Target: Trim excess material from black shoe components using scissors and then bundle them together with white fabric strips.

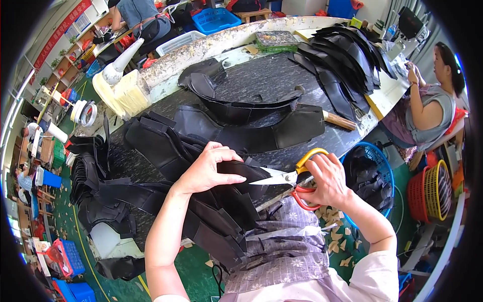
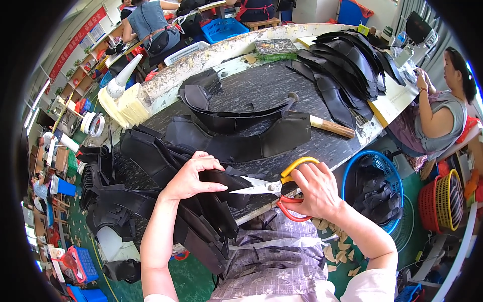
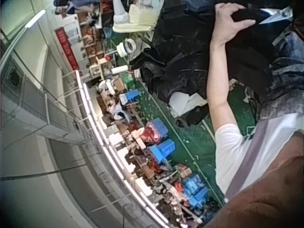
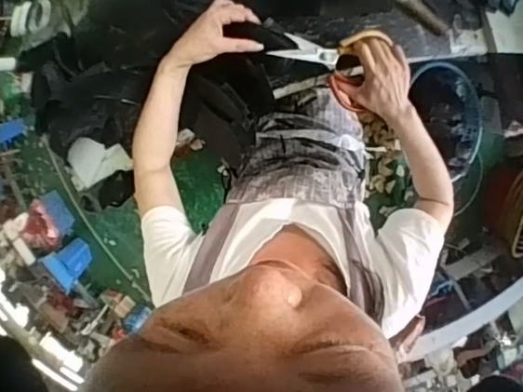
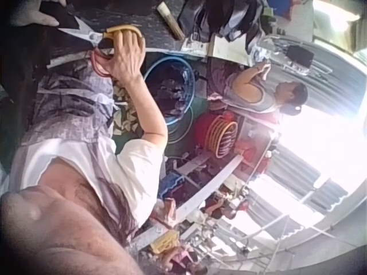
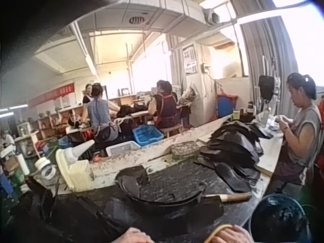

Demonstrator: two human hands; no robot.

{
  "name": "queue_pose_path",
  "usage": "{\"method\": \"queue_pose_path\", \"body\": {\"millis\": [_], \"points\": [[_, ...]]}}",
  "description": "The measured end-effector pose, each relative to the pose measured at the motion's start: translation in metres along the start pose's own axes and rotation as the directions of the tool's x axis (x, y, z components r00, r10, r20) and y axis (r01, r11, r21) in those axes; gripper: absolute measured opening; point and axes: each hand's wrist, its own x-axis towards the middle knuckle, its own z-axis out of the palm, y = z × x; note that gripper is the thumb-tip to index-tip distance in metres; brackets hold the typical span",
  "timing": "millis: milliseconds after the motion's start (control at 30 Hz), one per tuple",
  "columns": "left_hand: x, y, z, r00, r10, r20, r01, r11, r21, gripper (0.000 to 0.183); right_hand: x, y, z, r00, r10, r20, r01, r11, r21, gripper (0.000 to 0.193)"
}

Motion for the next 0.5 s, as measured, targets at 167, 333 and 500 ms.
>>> {"method": "queue_pose_path", "body": {"millis": [167, 333, 500], "points": [[-0.001, 0.000, -0.001, 0.998, 0.064, 0.008, -0.064, 0.998, -0.008, 0.034, -0.002, 0.001, -0.004, 1.000, -0.015, 0.004, 0.015, 1.000, -0.009, 0.053], [-0.003, 0.001, 0.001, 0.998, 0.056, -0.021, -0.056, 0.998, -0.016, 0.033, 0.001, -0.005, 0.000, 0.999, -0.020, -0.029, 0.020, 1.000, -0.005, 0.051], [0.000, 0.002, 0.002, 0.999, 0.032, -0.009, -0.032, 0.999, 0.018, 0.036, -0.011, 0.002, 0.008, 1.000, -0.020, -0.011, 0.020, 0.999, 0.035, 0.049]]}}
